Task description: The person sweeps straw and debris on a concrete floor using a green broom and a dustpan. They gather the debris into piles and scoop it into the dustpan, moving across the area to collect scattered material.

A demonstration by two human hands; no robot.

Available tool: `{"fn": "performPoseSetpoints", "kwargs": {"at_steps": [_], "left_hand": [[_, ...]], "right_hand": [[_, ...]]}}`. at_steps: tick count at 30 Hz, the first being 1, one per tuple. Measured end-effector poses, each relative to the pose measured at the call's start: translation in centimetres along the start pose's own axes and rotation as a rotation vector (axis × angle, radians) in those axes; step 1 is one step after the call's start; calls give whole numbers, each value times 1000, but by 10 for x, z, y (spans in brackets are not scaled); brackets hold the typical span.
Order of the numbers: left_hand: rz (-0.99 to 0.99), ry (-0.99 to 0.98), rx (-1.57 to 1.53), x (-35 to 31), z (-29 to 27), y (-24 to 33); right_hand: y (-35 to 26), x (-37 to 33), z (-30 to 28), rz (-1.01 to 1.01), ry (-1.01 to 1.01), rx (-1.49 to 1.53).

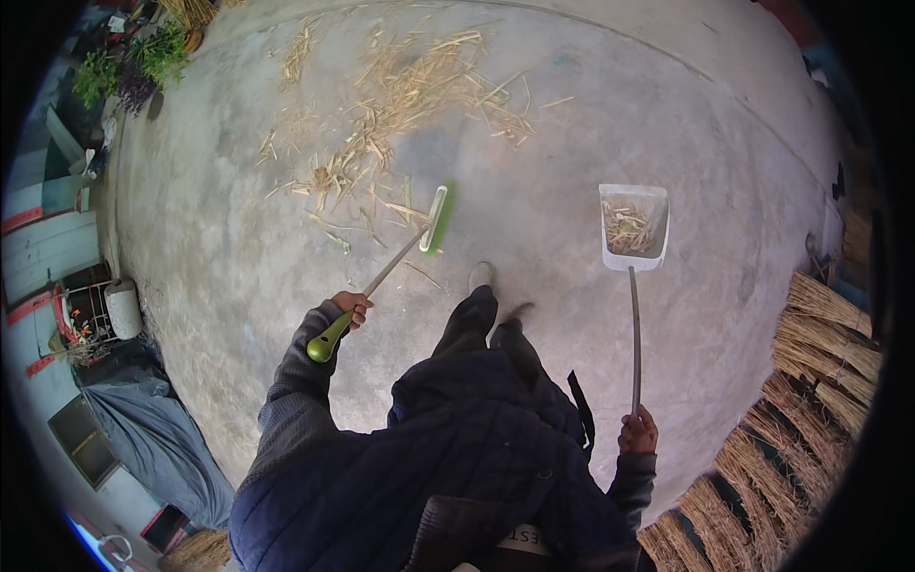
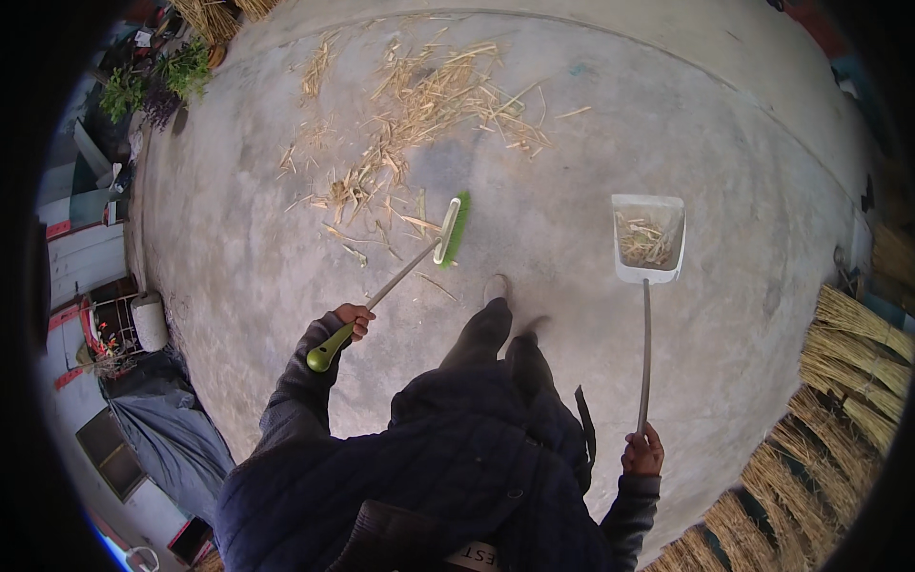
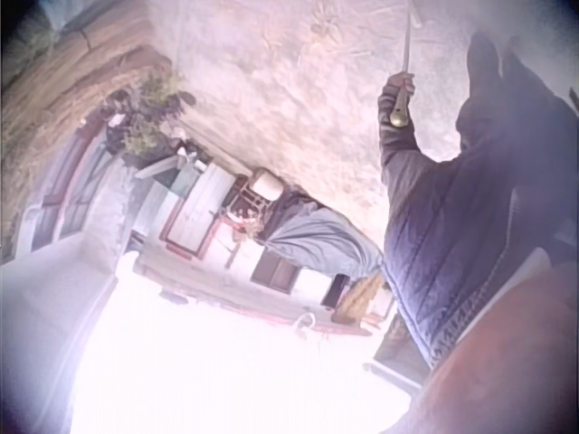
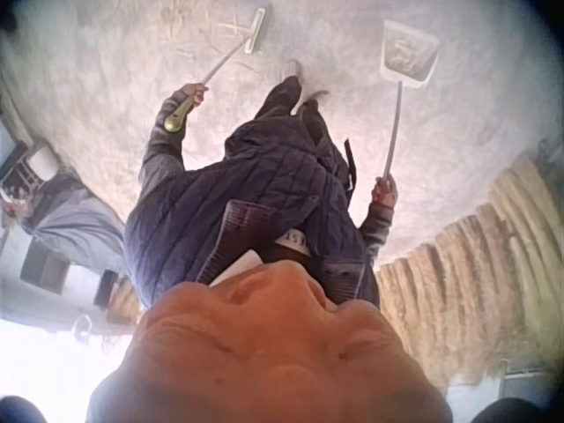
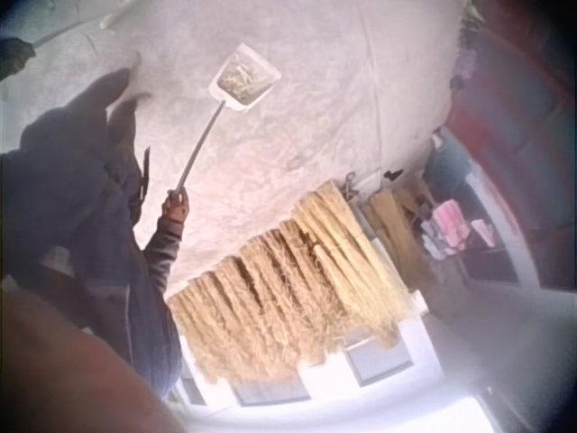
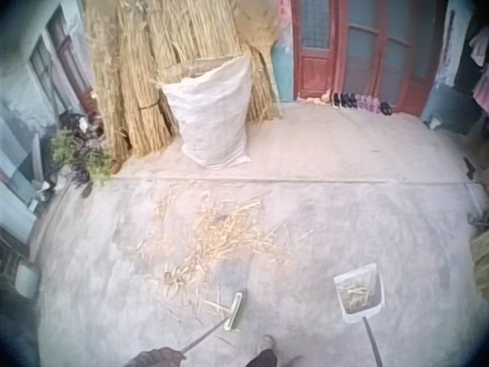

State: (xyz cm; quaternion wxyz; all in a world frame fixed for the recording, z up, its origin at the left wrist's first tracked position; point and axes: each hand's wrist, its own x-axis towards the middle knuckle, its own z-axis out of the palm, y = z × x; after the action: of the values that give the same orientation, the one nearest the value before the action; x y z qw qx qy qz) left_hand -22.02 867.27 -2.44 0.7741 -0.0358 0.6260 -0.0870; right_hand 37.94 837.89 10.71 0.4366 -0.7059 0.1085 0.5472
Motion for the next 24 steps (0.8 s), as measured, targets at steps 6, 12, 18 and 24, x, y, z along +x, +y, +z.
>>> {"fn": "performPoseSetpoints", "kwargs": {"at_steps": [6,12,18,24], "left_hand": [[108,293,120,-29,24,55],[214,105,148,-50,127,81],[133,-382,69,5,253,178],[7,-510,36,83,367,308]], "right_hand": [[-9,27,-2,-24,-7,68],[-34,70,-8,-37,-70,179],[-95,131,-5,-41,-62,179],[-171,146,13,-35,73,118]]}}
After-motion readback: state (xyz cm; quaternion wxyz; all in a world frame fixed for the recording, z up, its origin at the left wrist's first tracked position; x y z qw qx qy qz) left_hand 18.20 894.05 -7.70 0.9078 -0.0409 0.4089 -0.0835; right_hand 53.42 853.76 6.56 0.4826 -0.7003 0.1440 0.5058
